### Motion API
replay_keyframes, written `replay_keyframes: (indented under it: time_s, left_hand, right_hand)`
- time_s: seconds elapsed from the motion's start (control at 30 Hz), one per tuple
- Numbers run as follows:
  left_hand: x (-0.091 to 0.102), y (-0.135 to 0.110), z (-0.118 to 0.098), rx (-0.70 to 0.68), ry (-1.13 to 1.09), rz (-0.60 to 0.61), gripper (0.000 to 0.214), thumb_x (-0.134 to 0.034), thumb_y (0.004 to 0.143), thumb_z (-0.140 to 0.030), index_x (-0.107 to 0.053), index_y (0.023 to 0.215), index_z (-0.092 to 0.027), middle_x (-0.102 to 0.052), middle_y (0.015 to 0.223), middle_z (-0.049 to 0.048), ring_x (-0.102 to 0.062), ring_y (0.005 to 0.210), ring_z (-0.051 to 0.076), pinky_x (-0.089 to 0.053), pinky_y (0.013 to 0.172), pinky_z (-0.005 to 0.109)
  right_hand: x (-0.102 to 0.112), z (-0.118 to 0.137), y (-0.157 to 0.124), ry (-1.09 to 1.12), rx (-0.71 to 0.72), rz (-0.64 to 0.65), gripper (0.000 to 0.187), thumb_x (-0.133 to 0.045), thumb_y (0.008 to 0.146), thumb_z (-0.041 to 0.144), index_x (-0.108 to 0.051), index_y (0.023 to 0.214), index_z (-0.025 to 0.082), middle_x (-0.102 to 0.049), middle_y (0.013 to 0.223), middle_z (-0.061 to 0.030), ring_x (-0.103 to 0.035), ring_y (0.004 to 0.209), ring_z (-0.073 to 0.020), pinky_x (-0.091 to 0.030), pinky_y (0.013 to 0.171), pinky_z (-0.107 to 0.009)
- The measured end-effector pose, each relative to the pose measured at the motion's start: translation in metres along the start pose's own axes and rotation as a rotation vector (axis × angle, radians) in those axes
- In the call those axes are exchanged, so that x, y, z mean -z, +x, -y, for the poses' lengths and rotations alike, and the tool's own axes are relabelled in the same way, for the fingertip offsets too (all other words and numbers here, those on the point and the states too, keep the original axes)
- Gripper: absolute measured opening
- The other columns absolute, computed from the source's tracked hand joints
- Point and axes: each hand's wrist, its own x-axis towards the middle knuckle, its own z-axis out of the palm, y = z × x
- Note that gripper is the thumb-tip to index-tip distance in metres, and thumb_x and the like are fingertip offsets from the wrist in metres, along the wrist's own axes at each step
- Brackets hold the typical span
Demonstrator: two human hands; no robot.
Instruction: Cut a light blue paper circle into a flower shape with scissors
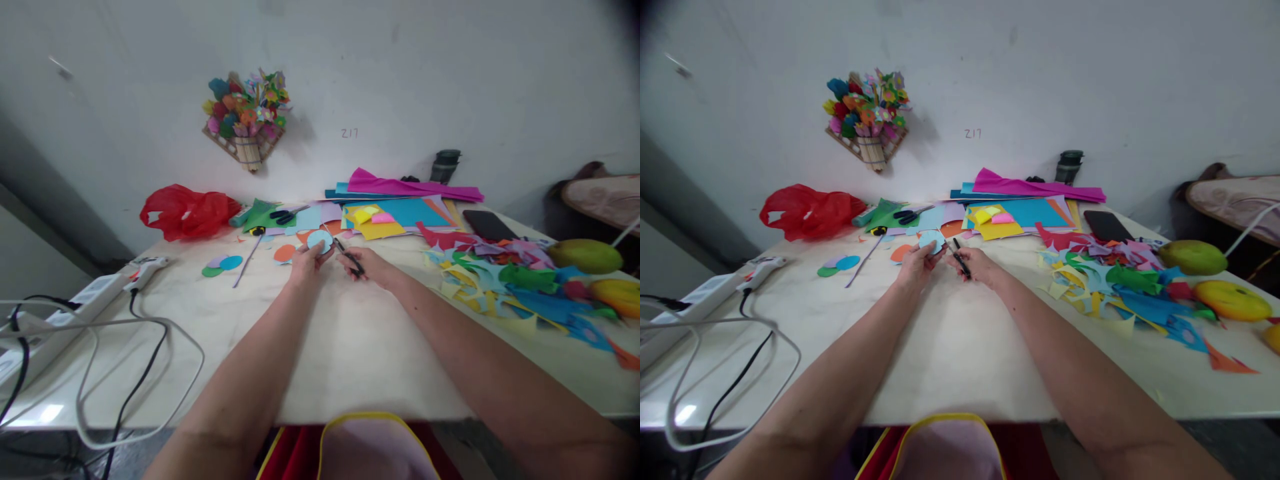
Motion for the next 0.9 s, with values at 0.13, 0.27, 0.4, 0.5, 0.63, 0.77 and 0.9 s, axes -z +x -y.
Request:
replay_keyframes:
  time_s: [0.13, 0.27, 0.4, 0.5, 0.63, 0.77, 0.9]
  left_hand:
    - [-0.001, 0.001, 0.001, 0.021, 0.004, -0.032, 0.014, -0.064, 0.066, -0.011, -0.061, 0.080, -0.010, -0.067, 0.078, 0.0095, -0.065, 0.077, 0.019, -0.051, 0.079, 0.032]
    - [-0.002, 0.001, 0.002, 0.011, 0.002, -0.036, 0.013, -0.064, 0.067, -0.011, -0.061, 0.080, -0.010, -0.067, 0.079, 0.0095, -0.066, 0.078, 0.019, -0.050, 0.079, 0.032]
    - [-0.002, 0.000, 0.002, 0.012, 0.010, -0.029, 0.015, -0.065, 0.066, -0.012, -0.061, 0.080, -0.011, -0.067, 0.078, 0.0090, -0.065, 0.083, 0.020, -0.050, 0.079, 0.032]
    - [-0.002, 0.000, 0.002, 0.006, 0.009, -0.023, 0.014, -0.065, 0.066, -0.012, -0.061, 0.080, -0.011, -0.068, 0.078, 0.0092, -0.065, 0.081, 0.020, -0.050, 0.079, 0.032]
    - [-0.002, 0.001, 0.002, -0.003, -0.012, -0.021, 0.012, -0.064, 0.065, -0.010, -0.062, 0.077, -0.011, -0.067, 0.077, 0.0078, -0.065, 0.075, 0.018, -0.050, 0.079, 0.031]
    - [-0.002, 0.002, 0.003, -0.014, -0.018, -0.020, 0.013, -0.065, 0.064, -0.011, -0.062, 0.076, -0.010, -0.066, 0.077, 0.0074, -0.065, 0.074, 0.018, -0.050, 0.080, 0.033]
    - [-0.002, 0.001, 0.003, -0.022, -0.020, -0.013, 0.017, -0.067, 0.062, -0.012, -0.062, 0.079, -0.010, -0.065, 0.079, 0.0081, -0.065, 0.077, 0.019, -0.049, 0.083, 0.035]
  right_hand:
    - [-0.003, 0.005, -0.002, 0.046, -0.022, -0.003, 0.021, -0.062, 0.069, 0.034, -0.054, 0.075, 0.015, -0.051, 0.049, 0.0039, -0.044, 0.035, -0.0052, -0.023, 0.029, -0.016]
    - [-0.005, 0.010, -0.005, 0.064, -0.034, -0.018, 0.022, -0.063, 0.068, 0.034, -0.054, 0.075, 0.015, -0.049, 0.048, 0.0043, -0.043, 0.036, -0.0051, -0.024, 0.029, -0.016]
    - [-0.006, 0.010, -0.005, 0.059, -0.012, -0.023, 0.023, -0.064, 0.068, 0.035, -0.054, 0.075, 0.015, -0.049, 0.048, 0.0049, -0.043, 0.037, -0.0048, -0.026, 0.030, -0.015]
    - [-0.005, 0.009, -0.004, 0.054, -0.010, -0.021, 0.023, -0.065, 0.067, 0.034, -0.055, 0.075, 0.015, -0.049, 0.048, 0.0051, -0.043, 0.036, -0.0046, -0.026, 0.030, -0.015]
    - [-0.005, 0.012, -0.005, 0.078, -0.026, -0.021, 0.020, -0.065, 0.067, 0.030, -0.055, 0.075, 0.015, -0.048, 0.047, 0.0051, -0.044, 0.036, -0.0052, -0.025, 0.029, -0.016]
    - [-0.007, 0.014, -0.007, 0.085, -0.040, -0.035, 0.016, -0.064, 0.067, 0.025, -0.054, 0.074, 0.014, -0.048, 0.046, 0.0054, -0.043, 0.036, -0.0056, -0.025, 0.030, -0.016]
    - [-0.006, 0.012, -0.005, 0.081, -0.039, -0.037, 0.013, -0.062, 0.068, 0.022, -0.054, 0.075, 0.015, -0.047, 0.046, 0.0057, -0.043, 0.035, -0.0059, -0.024, 0.029, -0.016]
